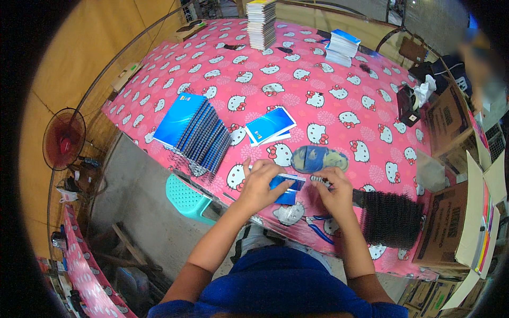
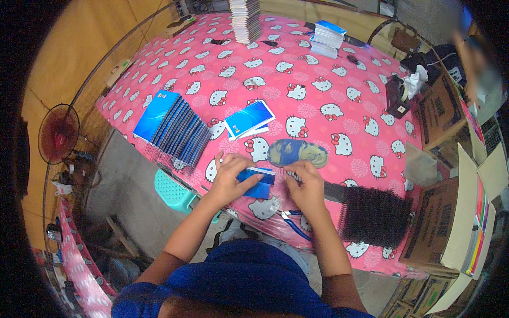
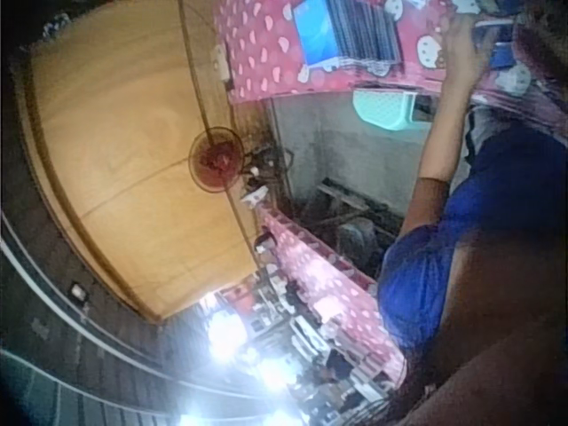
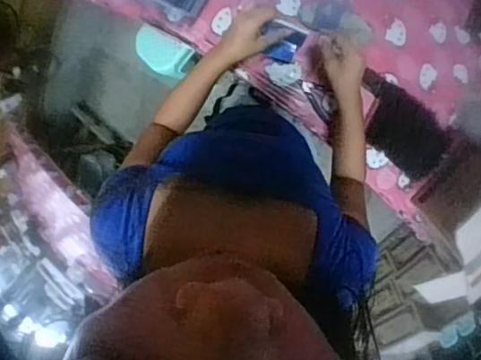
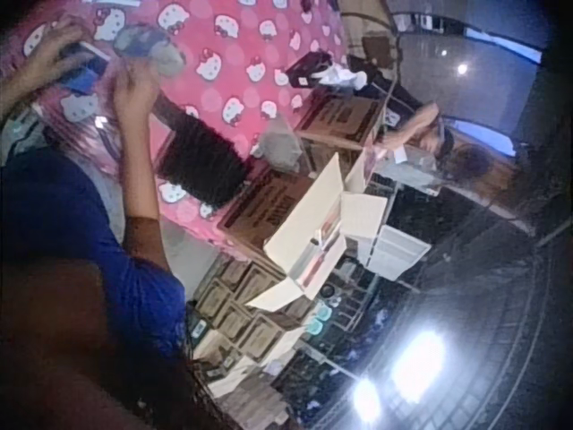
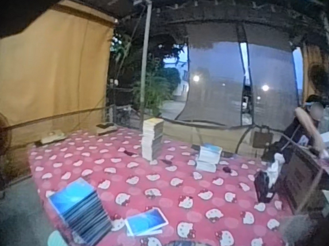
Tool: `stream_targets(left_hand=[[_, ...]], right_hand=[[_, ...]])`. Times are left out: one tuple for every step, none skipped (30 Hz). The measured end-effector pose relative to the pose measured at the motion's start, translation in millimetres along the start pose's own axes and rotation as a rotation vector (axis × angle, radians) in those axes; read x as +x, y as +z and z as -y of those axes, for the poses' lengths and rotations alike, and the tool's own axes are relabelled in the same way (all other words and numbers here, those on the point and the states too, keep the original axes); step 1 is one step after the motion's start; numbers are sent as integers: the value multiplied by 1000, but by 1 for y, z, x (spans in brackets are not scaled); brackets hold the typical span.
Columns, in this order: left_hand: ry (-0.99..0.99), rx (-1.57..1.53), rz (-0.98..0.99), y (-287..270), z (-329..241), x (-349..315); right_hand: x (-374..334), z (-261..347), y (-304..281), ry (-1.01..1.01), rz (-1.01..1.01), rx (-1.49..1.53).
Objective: The person sorts and stacks notebooks on a table, then carries a few notebooks across a warehouse to another workstation for further organization.
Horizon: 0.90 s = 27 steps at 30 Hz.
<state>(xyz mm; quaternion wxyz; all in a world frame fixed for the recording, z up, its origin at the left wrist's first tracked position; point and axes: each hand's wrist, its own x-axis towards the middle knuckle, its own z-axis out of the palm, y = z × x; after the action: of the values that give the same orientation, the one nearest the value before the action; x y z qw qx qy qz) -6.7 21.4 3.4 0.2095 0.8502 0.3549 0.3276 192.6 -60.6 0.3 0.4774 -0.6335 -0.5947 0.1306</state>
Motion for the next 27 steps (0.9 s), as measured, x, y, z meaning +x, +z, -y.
stream_targets(left_hand=[[8, 11, -30, 3, 1, 0], [16, 22, -60, 8, 4, 0], [25, 33, -88, 11, 5, 1], [30, 38, -109, 13, 6, 1], [36, 43, -130, 14, 7, 2], [41, 46, -149, 16, 7, 3], [39, 48, -150, 17, 7, 3], [36, 50, -151, 18, 7, 3], [32, 53, -154, 18, 8, 3], [27, 55, -139, 16, 8, 2], [22, 57, -123, 14, 9, 1], [22, 55, -109, 13, 9, 1], [35, 59, -105, 13, 8, 1], [48, 63, -101, 13, 7, 1], [57, 71, -96, 12, 7, 0], [59, 67, -102, 11, 7, 0], [62, 63, -109, 10, 7, 1], [66, 54, -115, 11, 6, 1], [67, 48, -117, 12, 7, 1], [68, 42, -118, 13, 9, 0], [71, 35, -121, 13, 9, 1], [75, 34, -128, 13, 8, 0], [78, 34, -135, 12, 7, 0], [81, 33, -139, 12, 7, -1], [88, 36, -134, 11, 8, -1], [94, 40, -130, 11, 9, -3], [102, 41, -127, 10, 8, -3]], right_hand=[[3, 0, 1, -35, 30, 25], [6, 0, 2, -70, 59, 50], [9, -1, 2, -103, 88, 75], [12, 0, 0, -78, 144, 94], [15, 1, -5, -54, 199, 113], [17, 1, -8, -27, 255, 131], [19, -1, -8, 102, 335, 210], [21, -4, -7, 231, 414, 288], [25, -1, -7, 360, 495, 367], [24, 5, -6, 272, 447, 247], [21, 15, -5, 185, 398, 128], [19, 23, -5, 96, 343, 5], [17, 20, -4, 35, 322, -56], [14, 15, 0, -27, 300, -117], [14, 16, 3, -89, 282, -172], [13, 19, 3, -18, 324, -171], [13, 24, 4, -20, 308, -202], [12, 29, 6, -19, 291, -236], [11, 32, 7, -18, 274, -270], [10, 29, 9, -25, 274, -255], [10, 26, 11, -34, 272, -243], [10, 25, 11, -43, 270, -230], [9, 27, 10, -38, 267, -250], [8, 29, 11, -31, 265, -268], [7, 30, 12, -24, 264, -287], [8, 28, 11, -18, 324, -263], [9, 22, 8, -13, 382, -242]])
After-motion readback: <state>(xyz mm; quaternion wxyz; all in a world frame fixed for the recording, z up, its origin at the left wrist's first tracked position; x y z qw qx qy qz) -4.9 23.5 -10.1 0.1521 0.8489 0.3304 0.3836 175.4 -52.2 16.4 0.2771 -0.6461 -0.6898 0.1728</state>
